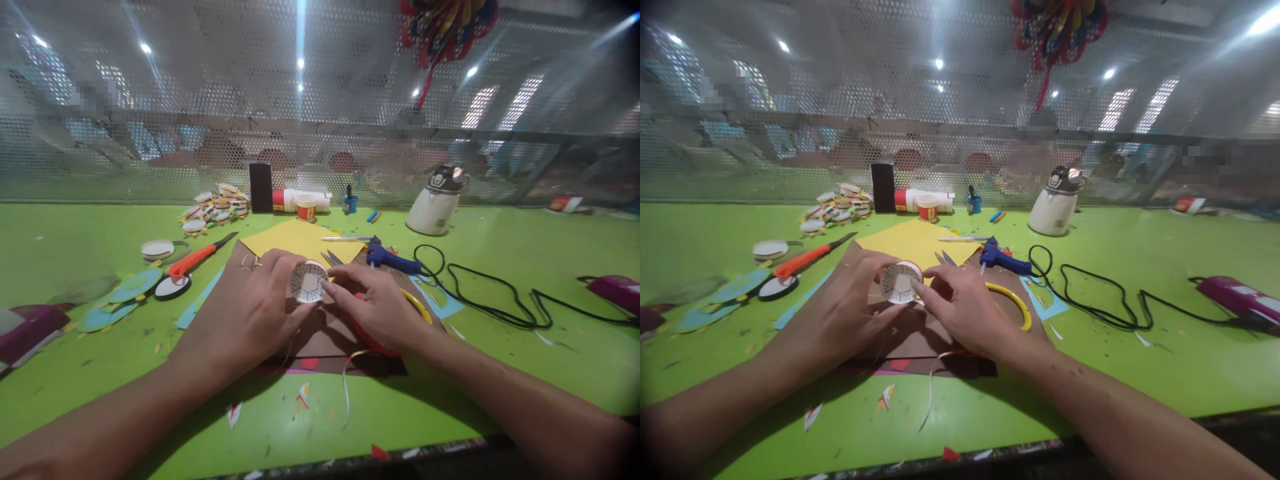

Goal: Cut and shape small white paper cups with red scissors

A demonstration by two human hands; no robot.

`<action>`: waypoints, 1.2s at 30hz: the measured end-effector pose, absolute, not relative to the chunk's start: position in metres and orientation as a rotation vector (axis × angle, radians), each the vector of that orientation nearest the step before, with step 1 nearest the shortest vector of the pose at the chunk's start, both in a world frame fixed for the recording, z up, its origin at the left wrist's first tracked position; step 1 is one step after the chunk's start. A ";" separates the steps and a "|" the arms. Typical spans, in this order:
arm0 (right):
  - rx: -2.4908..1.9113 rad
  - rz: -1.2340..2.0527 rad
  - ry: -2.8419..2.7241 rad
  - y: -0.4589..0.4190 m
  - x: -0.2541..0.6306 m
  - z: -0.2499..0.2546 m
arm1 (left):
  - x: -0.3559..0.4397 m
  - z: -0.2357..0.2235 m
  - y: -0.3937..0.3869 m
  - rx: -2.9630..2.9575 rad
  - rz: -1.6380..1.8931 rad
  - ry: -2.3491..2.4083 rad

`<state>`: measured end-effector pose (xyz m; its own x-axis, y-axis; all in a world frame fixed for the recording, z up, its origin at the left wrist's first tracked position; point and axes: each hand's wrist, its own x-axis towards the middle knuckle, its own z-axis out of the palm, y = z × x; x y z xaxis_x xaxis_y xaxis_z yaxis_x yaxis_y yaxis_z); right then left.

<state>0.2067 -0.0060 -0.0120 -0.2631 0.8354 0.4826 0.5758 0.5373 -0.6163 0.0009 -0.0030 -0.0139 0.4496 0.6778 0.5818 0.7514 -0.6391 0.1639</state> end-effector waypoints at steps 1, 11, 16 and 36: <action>-1.128 0.397 -1.962 -0.007 0.206 -0.012 | 0.000 -0.014 -0.003 -2.567 -0.963 -1.248; -1.048 0.306 -1.885 -0.009 0.203 -0.011 | -0.001 -0.020 -0.001 -2.530 -1.013 -1.169; -1.059 0.314 -1.873 -0.008 0.203 -0.011 | -0.002 -0.023 0.001 -2.525 -1.012 -1.183; -1.063 0.713 -1.826 -0.007 0.206 -0.009 | 0.000 -0.022 -0.001 -2.564 -1.087 -1.201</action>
